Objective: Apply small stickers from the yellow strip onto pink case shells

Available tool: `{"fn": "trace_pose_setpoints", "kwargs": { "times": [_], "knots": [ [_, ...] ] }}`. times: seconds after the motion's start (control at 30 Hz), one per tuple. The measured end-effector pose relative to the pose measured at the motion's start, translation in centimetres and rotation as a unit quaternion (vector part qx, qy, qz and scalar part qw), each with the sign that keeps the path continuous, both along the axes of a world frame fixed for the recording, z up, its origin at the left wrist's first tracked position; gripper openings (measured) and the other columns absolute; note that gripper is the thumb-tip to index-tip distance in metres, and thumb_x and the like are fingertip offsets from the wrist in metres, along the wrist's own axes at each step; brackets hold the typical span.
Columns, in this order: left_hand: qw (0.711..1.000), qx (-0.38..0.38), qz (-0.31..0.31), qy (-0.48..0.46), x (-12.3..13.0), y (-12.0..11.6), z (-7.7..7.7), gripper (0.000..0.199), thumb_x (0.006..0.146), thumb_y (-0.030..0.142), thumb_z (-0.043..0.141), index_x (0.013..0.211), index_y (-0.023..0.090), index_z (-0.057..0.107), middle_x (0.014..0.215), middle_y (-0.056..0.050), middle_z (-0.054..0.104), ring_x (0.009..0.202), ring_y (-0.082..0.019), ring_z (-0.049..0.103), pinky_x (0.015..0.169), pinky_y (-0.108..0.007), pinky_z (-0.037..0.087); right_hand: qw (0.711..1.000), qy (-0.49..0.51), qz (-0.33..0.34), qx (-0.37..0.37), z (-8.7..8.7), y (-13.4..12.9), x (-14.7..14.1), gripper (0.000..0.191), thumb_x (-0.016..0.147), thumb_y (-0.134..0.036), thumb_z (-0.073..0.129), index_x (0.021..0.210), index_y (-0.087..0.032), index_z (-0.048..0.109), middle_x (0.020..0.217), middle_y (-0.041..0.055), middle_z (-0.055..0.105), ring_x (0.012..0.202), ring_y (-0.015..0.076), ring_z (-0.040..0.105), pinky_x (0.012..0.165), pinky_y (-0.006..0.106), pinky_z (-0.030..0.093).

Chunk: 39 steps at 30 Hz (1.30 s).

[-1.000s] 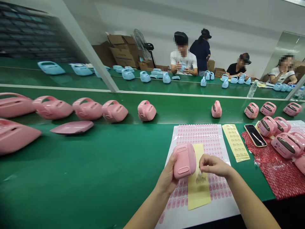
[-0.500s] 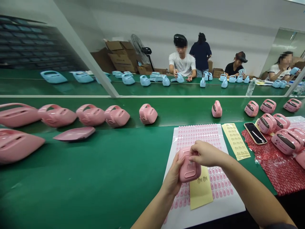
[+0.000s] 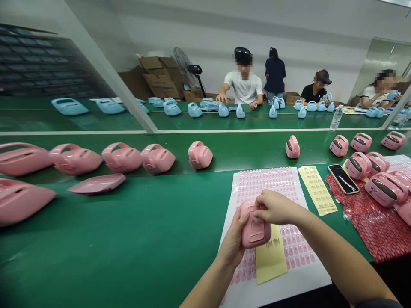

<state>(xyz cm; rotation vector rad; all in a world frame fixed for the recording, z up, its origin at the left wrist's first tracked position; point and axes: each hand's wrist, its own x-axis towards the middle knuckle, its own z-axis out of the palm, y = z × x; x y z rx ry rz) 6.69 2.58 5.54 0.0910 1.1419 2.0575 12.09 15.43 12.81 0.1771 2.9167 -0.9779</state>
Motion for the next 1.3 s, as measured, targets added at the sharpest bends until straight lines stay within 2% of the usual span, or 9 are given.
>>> {"fn": "trace_pose_setpoints", "kwargs": {
  "times": [0.27,0.5,0.6,0.73,0.83,0.9,1.07,1.17,1.3],
  "knots": [
    [1.000,0.001,-0.004,0.000,0.0,0.0,0.1,0.062,0.057,0.040,0.078,0.110,0.020,0.054,0.090,-0.006,0.068,0.082,-0.024,0.065,0.068,-0.030,0.049,1.000,0.002,-0.008,0.022,0.0,-0.2,0.0,0.010,0.077,-0.016,0.060,0.068,-0.015,0.054,0.073,0.0004,0.049,0.067,0.0126,0.047,0.058,0.023,0.035],
    [1.000,0.010,0.001,0.008,0.1,-0.1,-0.2,0.060,0.058,0.041,0.077,0.110,0.021,0.053,0.100,-0.008,0.066,0.098,-0.028,0.061,0.079,-0.034,0.049,0.980,0.097,-0.018,0.171,-1.5,-1.8,0.5,0.010,0.080,-0.013,0.054,0.070,-0.014,0.054,0.075,0.0050,0.053,0.070,0.0165,0.048,0.060,0.027,0.038],
    [0.999,-0.011,-0.015,0.028,0.0,-0.5,-0.2,0.067,0.055,0.032,0.081,0.113,0.022,0.050,0.108,-0.009,0.063,0.102,-0.028,0.059,0.080,-0.033,0.049,0.970,0.150,-0.015,0.193,-2.2,-1.8,0.7,0.011,0.076,-0.009,0.055,0.067,-0.016,0.053,0.072,0.0047,0.054,0.069,0.0173,0.048,0.060,0.028,0.038],
    [0.997,-0.038,-0.040,0.049,-0.2,-0.6,-0.2,0.074,0.050,0.022,0.082,0.115,0.022,0.046,0.101,-0.008,0.062,0.093,-0.026,0.060,0.073,-0.032,0.050,0.962,0.260,-0.063,0.056,-1.8,-1.0,2.0,0.011,0.079,-0.013,0.053,0.070,-0.018,0.050,0.066,0.0002,0.052,0.061,0.0140,0.048,0.057,0.026,0.040],
    [0.998,-0.041,-0.030,0.046,-0.5,-0.4,-0.1,0.070,0.048,0.020,0.081,0.109,0.020,0.047,0.093,-0.005,0.062,0.085,-0.022,0.060,0.066,-0.029,0.051,0.918,0.354,-0.168,-0.066,-1.9,-1.6,4.1,0.010,0.087,-0.019,0.042,0.082,-0.020,0.050,0.069,-0.0009,0.053,0.060,0.0124,0.050,0.057,0.025,0.042],
    [0.998,-0.039,-0.041,0.038,-0.8,-0.2,-0.1,0.066,0.046,0.017,0.079,0.105,0.021,0.048,0.087,-0.002,0.062,0.080,-0.021,0.060,0.062,-0.028,0.050,0.910,0.369,-0.163,-0.092,-3.3,-3.2,5.4,0.009,0.088,-0.019,0.042,0.089,-0.021,0.051,0.071,-0.0004,0.055,0.062,0.0130,0.053,0.059,0.025,0.044],
    [0.998,-0.037,-0.057,0.012,-2.0,0.1,-0.2,0.056,0.045,0.017,0.076,0.096,0.019,0.052,0.083,-0.002,0.062,0.076,-0.019,0.059,0.059,-0.026,0.049,0.966,0.247,0.015,-0.074,-9.9,-9.4,6.5,0.014,0.081,-0.012,0.048,0.091,-0.019,0.054,0.076,0.0039,0.060,0.069,0.0172,0.056,0.062,0.028,0.048],
    [0.998,-0.032,-0.061,0.002,-2.4,0.0,-0.5,0.055,0.048,0.020,0.075,0.099,0.020,0.053,0.085,-0.002,0.062,0.074,-0.019,0.059,0.058,-0.027,0.049,0.981,0.191,0.025,-0.025,-13.3,-11.9,5.4,0.023,0.075,-0.009,0.056,0.097,-0.016,0.055,0.084,0.0081,0.064,0.077,0.0213,0.057,0.067,0.032,0.049],
    [0.998,-0.020,-0.060,-0.015,-2.5,-0.3,-1.3,0.052,0.054,0.028,0.074,0.101,0.021,0.053,0.085,-0.002,0.062,0.071,-0.018,0.060,0.057,-0.028,0.050,0.975,0.210,0.025,0.063,-15.1,-12.7,4.4,0.024,0.076,-0.005,0.055,0.099,-0.013,0.057,0.077,0.0075,0.064,0.072,0.0219,0.055,0.061,0.032,0.047]
  ]
}}
